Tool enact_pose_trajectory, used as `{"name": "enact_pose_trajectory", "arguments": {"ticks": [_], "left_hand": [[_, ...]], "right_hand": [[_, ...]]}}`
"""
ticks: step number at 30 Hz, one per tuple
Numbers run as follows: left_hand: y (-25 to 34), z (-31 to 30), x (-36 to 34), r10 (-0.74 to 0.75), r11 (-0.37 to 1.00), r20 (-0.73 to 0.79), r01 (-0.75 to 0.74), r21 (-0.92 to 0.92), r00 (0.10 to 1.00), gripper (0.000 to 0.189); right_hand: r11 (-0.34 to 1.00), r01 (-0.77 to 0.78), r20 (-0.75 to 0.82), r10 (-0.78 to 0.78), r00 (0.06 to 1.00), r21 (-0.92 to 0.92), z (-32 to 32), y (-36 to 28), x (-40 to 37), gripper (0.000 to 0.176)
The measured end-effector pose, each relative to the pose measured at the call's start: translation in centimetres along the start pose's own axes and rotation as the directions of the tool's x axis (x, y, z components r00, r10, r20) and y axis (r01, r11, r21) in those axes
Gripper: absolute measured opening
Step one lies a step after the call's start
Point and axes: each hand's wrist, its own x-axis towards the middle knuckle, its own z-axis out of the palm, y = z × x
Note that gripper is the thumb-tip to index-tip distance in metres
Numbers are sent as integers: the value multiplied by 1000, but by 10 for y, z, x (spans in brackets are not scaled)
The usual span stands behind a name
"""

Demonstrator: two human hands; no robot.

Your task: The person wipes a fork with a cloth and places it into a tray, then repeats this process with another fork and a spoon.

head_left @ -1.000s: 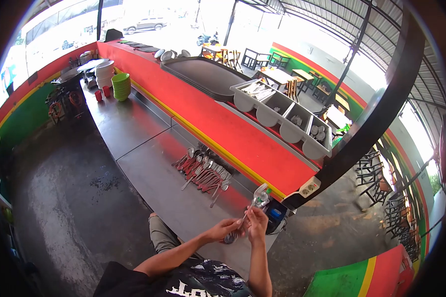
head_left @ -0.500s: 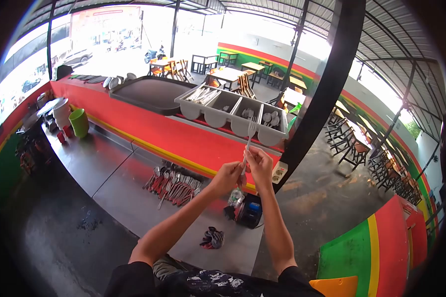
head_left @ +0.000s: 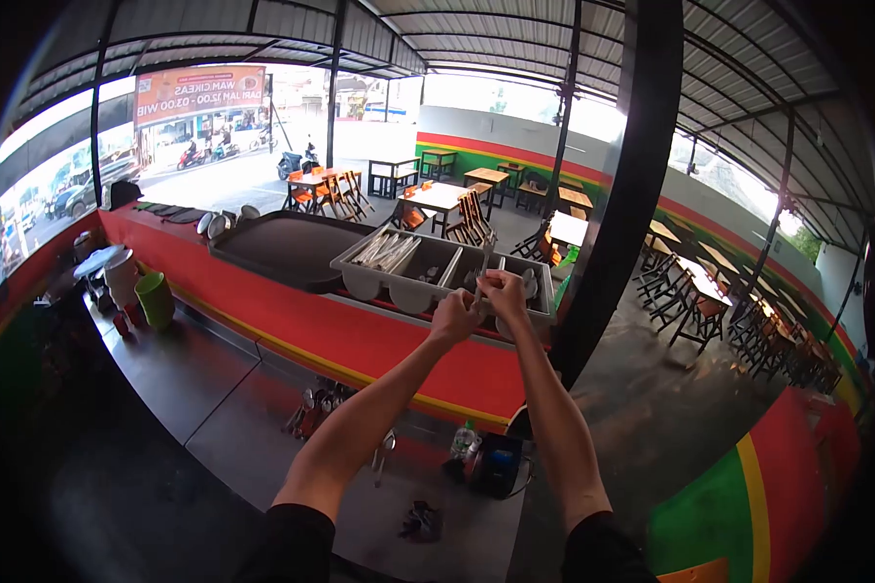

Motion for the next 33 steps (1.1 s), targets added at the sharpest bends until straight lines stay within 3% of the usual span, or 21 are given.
{"name": "enact_pose_trajectory", "arguments": {"ticks": [2,8,12,15,19,23,28,29,32,33], "left_hand": [[22,-8,7,17,984,-52,-8,176,999,30],[8,5,37,208,909,-167,-128,396,964,33],[0,5,42,79,958,-12,-73,276,997,31],[1,7,47,-11,915,24,1,404,1000,34],[-3,10,50,46,913,2,-43,406,999,32],[-4,10,44,94,928,-57,-66,366,994,30],[-13,-1,42,174,940,46,-180,291,984,26],[-27,0,47,248,916,100,-266,300,964,23],[-25,-16,18,380,908,22,-377,183,925,22],[-32,-19,10,501,854,-21,-491,172,865,26]], "right_hand": [[1000,-21,31,21,999,5,-2,-1,14,34],[974,-190,-48,186,981,-124,-2,-3,24,33],[940,-300,-123,282,951,-163,-1,3,26,30],[915,-239,-167,193,967,-325,4,10,28,29],[878,-267,-122,238,964,-398,5,0,22,21],[805,-181,-253,40,967,-565,21,-20,4,22],[852,104,-180,-225,958,-512,17,-11,-1,24],[857,151,-150,-255,955,-494,15,-12,-6,23],[939,321,-108,-334,936,-122,8,-15,-20,17],[916,375,-140,-393,909,-142,3,-23,-31,15]]}}
